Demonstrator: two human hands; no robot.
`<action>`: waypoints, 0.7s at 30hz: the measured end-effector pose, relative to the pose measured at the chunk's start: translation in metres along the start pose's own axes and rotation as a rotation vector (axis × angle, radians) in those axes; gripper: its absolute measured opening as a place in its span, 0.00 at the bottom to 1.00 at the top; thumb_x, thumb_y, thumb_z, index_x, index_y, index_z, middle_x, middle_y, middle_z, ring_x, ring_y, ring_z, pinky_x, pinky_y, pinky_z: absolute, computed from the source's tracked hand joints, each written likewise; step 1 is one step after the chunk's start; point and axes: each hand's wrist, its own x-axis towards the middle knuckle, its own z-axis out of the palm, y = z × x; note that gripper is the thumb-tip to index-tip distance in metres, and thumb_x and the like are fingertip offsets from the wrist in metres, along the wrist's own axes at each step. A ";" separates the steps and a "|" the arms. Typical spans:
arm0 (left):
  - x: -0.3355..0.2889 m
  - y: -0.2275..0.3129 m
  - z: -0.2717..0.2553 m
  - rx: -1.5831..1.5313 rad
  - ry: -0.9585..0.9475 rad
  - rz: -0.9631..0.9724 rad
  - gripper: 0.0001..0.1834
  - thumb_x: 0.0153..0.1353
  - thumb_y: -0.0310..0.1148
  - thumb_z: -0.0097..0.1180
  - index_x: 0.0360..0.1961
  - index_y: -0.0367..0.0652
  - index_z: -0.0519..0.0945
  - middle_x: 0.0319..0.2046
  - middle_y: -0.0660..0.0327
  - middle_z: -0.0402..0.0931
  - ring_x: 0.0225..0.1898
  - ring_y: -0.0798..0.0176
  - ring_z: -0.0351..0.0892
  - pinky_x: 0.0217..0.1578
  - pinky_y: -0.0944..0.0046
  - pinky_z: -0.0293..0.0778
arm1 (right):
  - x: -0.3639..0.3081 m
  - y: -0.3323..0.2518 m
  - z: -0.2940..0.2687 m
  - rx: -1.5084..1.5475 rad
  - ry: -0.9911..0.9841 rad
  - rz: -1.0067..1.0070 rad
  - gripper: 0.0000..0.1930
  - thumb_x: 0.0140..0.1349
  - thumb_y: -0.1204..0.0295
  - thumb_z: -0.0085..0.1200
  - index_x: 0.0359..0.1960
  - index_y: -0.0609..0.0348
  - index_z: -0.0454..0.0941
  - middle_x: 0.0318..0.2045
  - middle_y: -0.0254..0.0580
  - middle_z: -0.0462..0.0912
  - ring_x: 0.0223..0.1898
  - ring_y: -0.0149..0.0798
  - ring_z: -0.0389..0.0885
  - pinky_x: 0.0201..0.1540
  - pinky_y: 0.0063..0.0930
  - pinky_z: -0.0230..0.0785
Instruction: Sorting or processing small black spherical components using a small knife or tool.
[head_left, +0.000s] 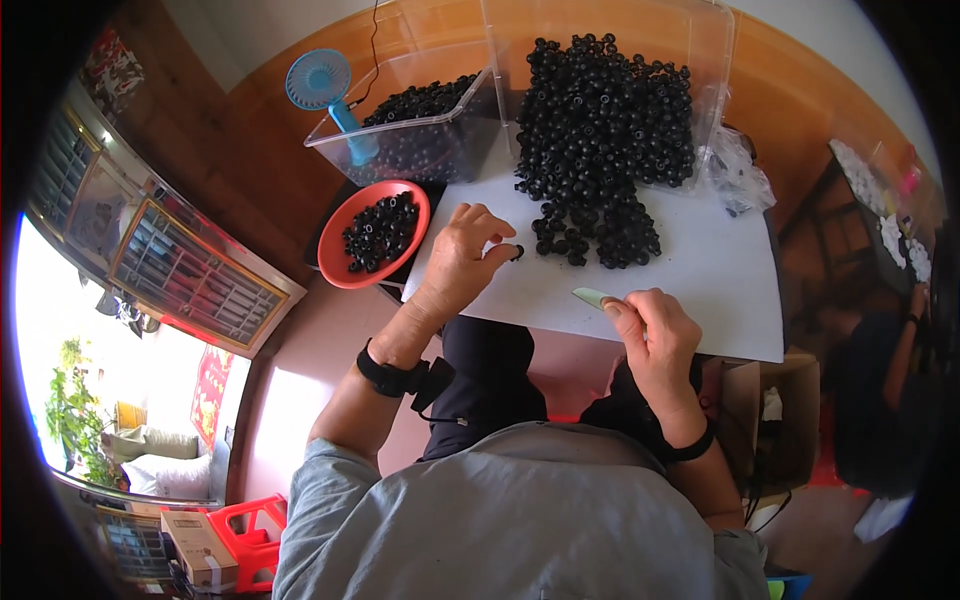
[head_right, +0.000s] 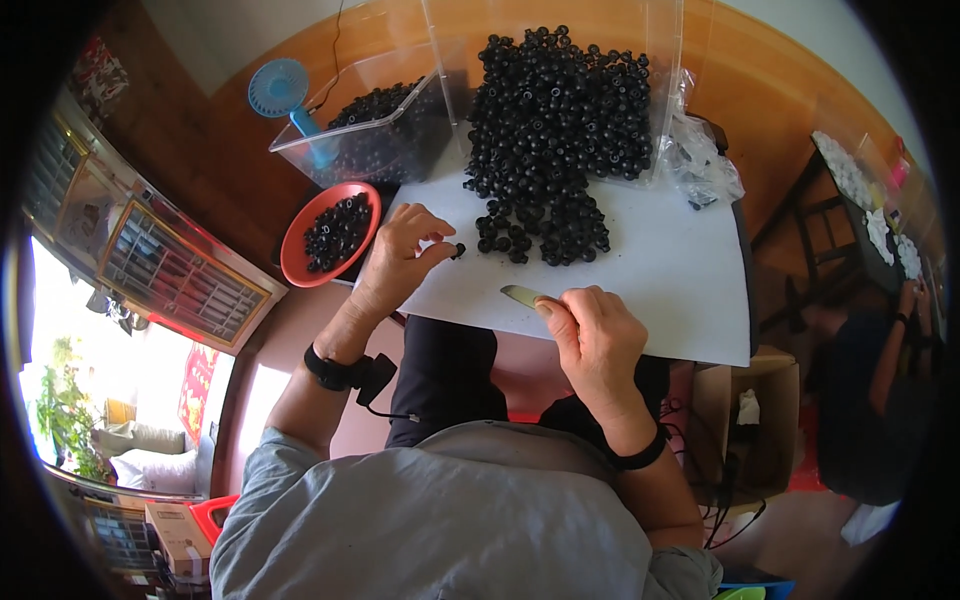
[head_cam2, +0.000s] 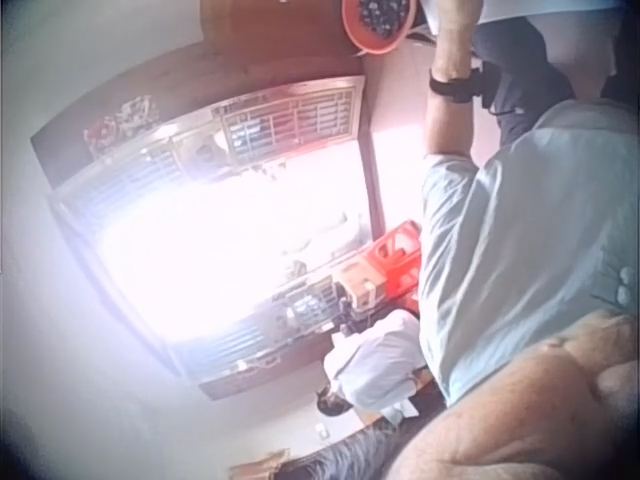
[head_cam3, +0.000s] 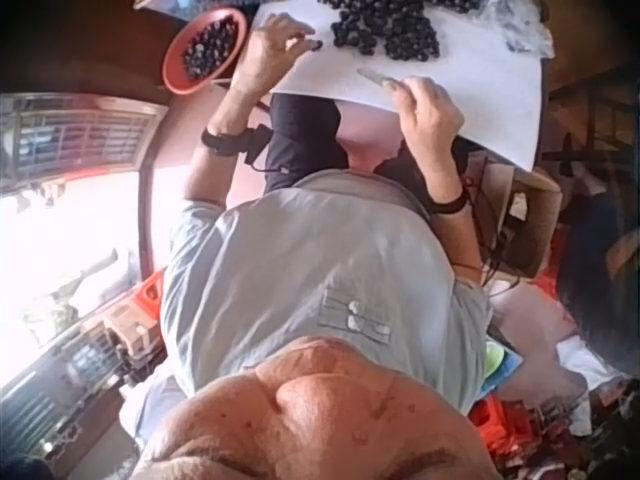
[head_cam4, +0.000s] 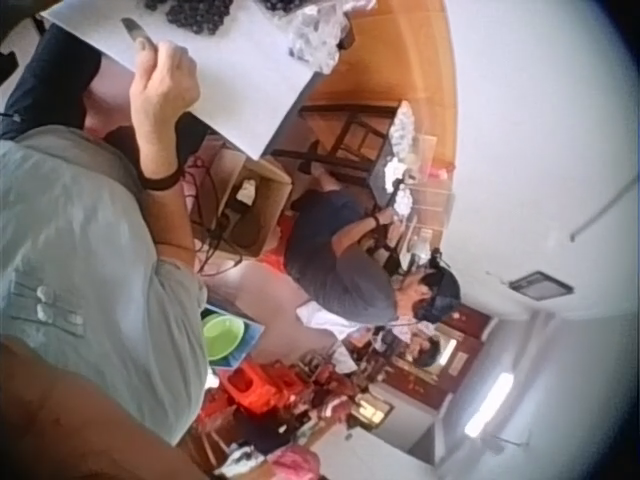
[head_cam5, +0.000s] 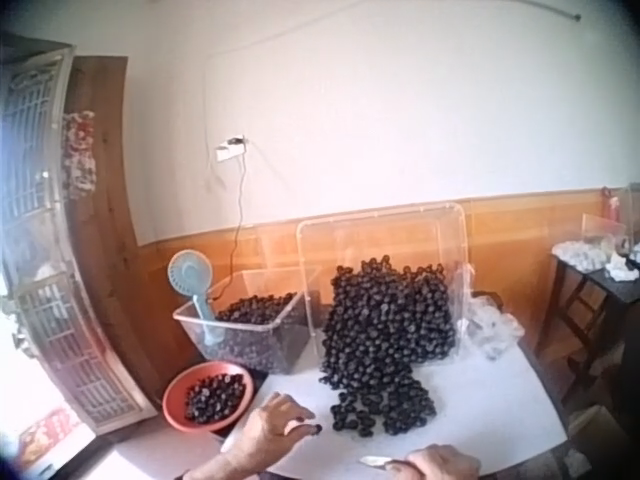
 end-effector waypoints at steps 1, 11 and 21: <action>-0.001 -0.003 0.002 0.001 0.000 -0.001 0.10 0.54 0.22 0.65 0.39 0.39 0.85 0.34 0.59 0.78 0.40 0.58 0.75 0.37 0.59 0.75 | 0.000 0.001 0.000 -0.012 0.005 -0.017 0.12 0.63 0.67 0.65 0.28 0.56 0.75 0.21 0.36 0.75 0.22 0.42 0.73 0.24 0.37 0.63; 0.003 0.003 0.026 0.335 0.016 0.264 0.07 0.51 0.24 0.66 0.32 0.38 0.83 0.33 0.55 0.75 0.42 0.48 0.74 0.42 0.52 0.75 | -0.003 0.000 0.001 -0.121 -0.001 -0.062 0.08 0.61 0.69 0.66 0.32 0.54 0.78 0.23 0.36 0.75 0.25 0.42 0.73 0.27 0.38 0.65; -0.015 0.007 0.033 0.351 0.075 0.314 0.07 0.50 0.21 0.65 0.32 0.37 0.83 0.32 0.56 0.73 0.41 0.48 0.73 0.41 0.53 0.75 | -0.008 0.010 -0.023 -0.551 -0.200 -0.274 0.19 0.54 0.78 0.55 0.48 0.49 0.82 0.33 0.42 0.70 0.39 0.48 0.72 0.40 0.43 0.65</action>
